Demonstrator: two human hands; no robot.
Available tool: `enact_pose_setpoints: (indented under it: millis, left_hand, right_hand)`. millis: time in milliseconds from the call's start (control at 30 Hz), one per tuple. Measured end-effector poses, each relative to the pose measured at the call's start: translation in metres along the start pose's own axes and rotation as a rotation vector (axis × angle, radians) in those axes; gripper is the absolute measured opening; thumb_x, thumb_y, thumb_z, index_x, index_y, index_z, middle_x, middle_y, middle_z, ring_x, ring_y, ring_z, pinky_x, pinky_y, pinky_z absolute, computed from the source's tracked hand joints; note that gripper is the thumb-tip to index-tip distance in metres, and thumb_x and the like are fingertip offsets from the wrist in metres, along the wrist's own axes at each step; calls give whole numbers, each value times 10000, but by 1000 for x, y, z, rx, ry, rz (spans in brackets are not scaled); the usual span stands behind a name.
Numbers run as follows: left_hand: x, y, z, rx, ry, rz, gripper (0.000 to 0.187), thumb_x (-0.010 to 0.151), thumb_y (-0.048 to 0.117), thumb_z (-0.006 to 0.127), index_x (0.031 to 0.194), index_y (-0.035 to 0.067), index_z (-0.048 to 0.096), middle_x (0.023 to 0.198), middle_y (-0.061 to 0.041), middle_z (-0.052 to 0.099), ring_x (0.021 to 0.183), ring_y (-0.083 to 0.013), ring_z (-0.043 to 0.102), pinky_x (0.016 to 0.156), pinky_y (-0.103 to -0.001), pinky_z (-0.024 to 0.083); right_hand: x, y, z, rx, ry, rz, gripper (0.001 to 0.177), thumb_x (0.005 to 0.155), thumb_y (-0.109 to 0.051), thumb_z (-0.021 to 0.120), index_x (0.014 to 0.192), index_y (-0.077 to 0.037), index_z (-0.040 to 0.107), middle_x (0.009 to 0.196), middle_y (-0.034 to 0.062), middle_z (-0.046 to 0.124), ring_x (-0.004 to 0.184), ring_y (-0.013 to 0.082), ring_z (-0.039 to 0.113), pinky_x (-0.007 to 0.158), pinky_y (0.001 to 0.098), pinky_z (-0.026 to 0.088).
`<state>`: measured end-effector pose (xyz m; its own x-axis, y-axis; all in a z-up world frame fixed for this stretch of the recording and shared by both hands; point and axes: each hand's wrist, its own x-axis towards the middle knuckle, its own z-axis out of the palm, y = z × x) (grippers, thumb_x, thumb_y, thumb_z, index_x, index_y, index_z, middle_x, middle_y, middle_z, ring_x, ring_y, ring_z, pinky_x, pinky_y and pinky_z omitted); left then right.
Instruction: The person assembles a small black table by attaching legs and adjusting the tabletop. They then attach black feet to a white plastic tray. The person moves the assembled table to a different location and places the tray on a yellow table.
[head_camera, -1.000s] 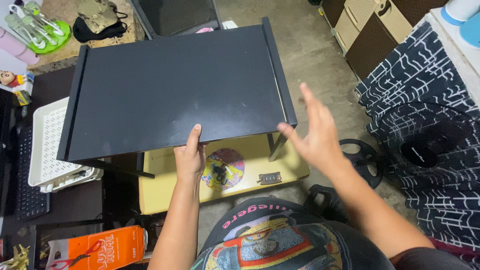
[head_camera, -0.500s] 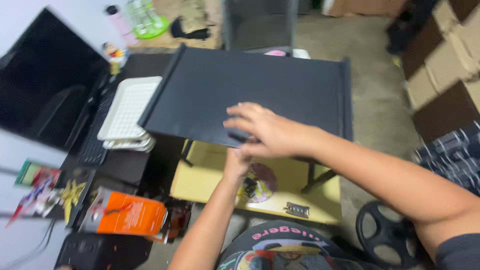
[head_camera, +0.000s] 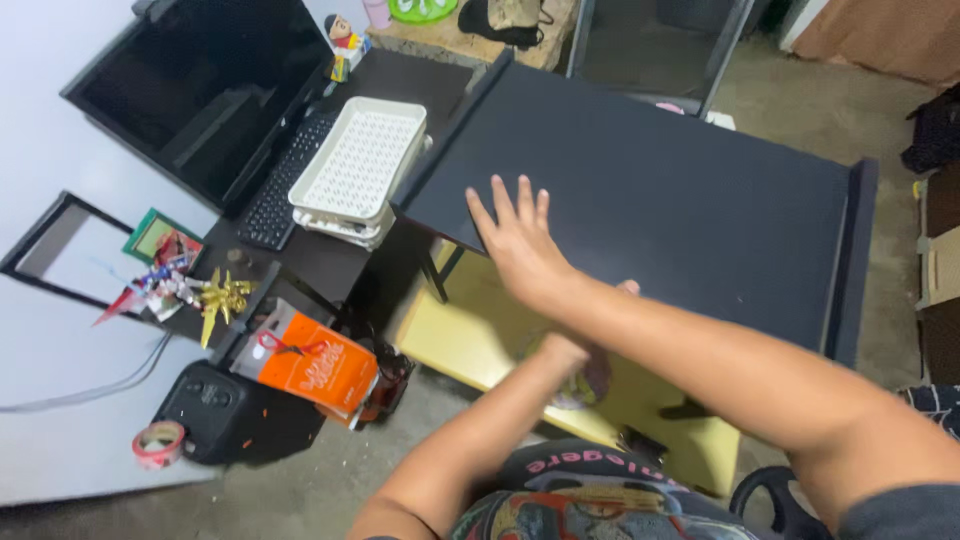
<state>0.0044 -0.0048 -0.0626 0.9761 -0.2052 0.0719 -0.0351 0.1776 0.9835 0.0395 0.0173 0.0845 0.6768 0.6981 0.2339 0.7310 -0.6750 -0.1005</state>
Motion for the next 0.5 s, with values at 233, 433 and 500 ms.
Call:
enact_pose_setpoints:
  millis: [233, 433, 500]
  left_hand:
    - [-6, 30, -11, 146, -293, 121, 522, 820, 375, 711, 1218, 41, 658, 974, -133, 704, 867, -229, 658, 763, -350, 540]
    - [-16, 77, -63, 369, -720, 144, 572, 761, 429, 741, 1206, 74, 679, 934, -135, 731, 856, -243, 683, 774, -359, 550]
    - [-26, 102, -101, 608, -876, 96, 589, 742, 447, 751, 1202, 85, 686, 921, -136, 741, 852, -248, 692, 778, -362, 553]
  right_hand:
    - [2, -8, 5, -184, 0, -13, 847, 747, 46, 559, 1519, -27, 218, 1532, 331, 208, 1373, 613, 190, 1059, 730, 202]
    - [9, -17, -6, -306, -61, 15, 859, 756, 12, 561, 1526, -72, 189, 1525, 319, 212, 1361, 589, 225, 1055, 723, 202]
    - [10, -18, -8, -335, -125, 14, 889, 733, -1, 566, 1523, -61, 161, 1518, 329, 207, 1364, 580, 228, 1065, 718, 191]
